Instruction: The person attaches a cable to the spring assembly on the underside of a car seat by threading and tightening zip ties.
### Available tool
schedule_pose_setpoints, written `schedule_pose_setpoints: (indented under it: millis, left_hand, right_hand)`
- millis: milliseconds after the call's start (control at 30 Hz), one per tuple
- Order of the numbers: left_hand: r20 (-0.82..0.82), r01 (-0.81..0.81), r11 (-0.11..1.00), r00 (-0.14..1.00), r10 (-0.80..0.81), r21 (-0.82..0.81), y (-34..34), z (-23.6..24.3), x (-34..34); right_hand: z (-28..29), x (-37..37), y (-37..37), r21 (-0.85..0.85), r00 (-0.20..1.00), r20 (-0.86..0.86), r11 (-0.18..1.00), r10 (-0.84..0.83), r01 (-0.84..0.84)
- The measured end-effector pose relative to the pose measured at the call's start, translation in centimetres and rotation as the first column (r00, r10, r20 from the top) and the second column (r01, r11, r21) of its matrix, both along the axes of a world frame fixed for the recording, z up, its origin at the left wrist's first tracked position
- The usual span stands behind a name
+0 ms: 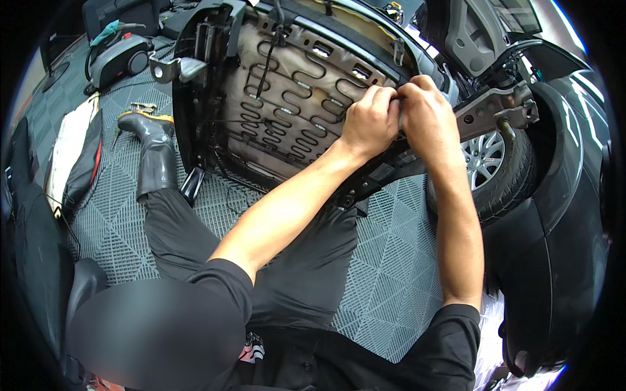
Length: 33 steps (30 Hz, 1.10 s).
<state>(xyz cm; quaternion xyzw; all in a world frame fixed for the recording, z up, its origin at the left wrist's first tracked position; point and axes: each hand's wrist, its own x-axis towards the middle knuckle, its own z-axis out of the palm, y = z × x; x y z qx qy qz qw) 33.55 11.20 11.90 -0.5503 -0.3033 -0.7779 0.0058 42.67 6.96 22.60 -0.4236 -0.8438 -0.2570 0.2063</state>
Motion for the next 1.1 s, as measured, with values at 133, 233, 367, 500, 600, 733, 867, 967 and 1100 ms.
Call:
schedule_pose_setpoints:
  millis: [133, 233, 367, 500, 600, 733, 867, 967, 1100]
  left_hand:
    - [0.038, -0.008, 0.997, 0.999, 0.011, -0.071, -0.5, 0.3, 0.5]
    - [0.131, 0.018, 0.998, 0.991, -0.011, -0.056, -0.8, 0.1, 1.2]
    - [0.207, 0.022, 0.999, 0.978, -0.029, 0.036, -0.2, -0.1, 1.6]
    - [0.237, 0.012, 0.997, 0.971, -0.029, 0.070, 0.3, -0.6, 1.6]
    - [0.259, 0.059, 0.997, 0.963, -0.071, 0.052, 0.1, -1.0, 2.0]
    - [0.261, 0.067, 0.997, 0.962, -0.076, 0.046, 0.2, -1.4, 2.1]
    - [0.304, 0.145, 0.989, 0.942, -0.141, 0.009, 0.0, -1.3, 2.2]
    - [0.457, 0.358, 0.933, 0.827, -0.329, 0.025, -0.9, -0.8, 2.5]
    - [0.405, 0.366, 0.930, 0.849, -0.340, 0.015, -0.9, -0.6, 1.6]
  right_hand:
    - [0.3, 0.2, 0.1, 0.035, 0.998, 0.040, 0.998, 0.044, -0.045]
    - [-0.2, 0.1, 0.0, 0.107, 0.996, 0.035, 0.990, 0.085, -0.089]
    - [1.9, 0.2, 2.4, 0.033, 0.887, 0.453, 0.992, 0.091, -0.119]
    - [3.8, -1.4, 2.5, -0.314, 0.983, 0.100, 0.932, -0.156, 0.180]
    - [5.0, -1.4, 3.2, -0.483, 0.983, 0.053, 0.857, -0.178, 0.181]
    - [4.6, -1.7, 2.9, -0.391, 0.974, 0.145, 0.895, -0.172, 0.216]
    - [4.2, -2.1, 2.7, -0.284, 0.961, 0.245, 0.938, -0.131, 0.200]
    - [2.9, -0.6, 3.3, -0.193, 0.969, 0.246, 0.978, -0.036, 0.086]
    - [2.0, -1.0, 2.6, -0.155, 0.990, 0.122, 0.984, -0.064, 0.083]
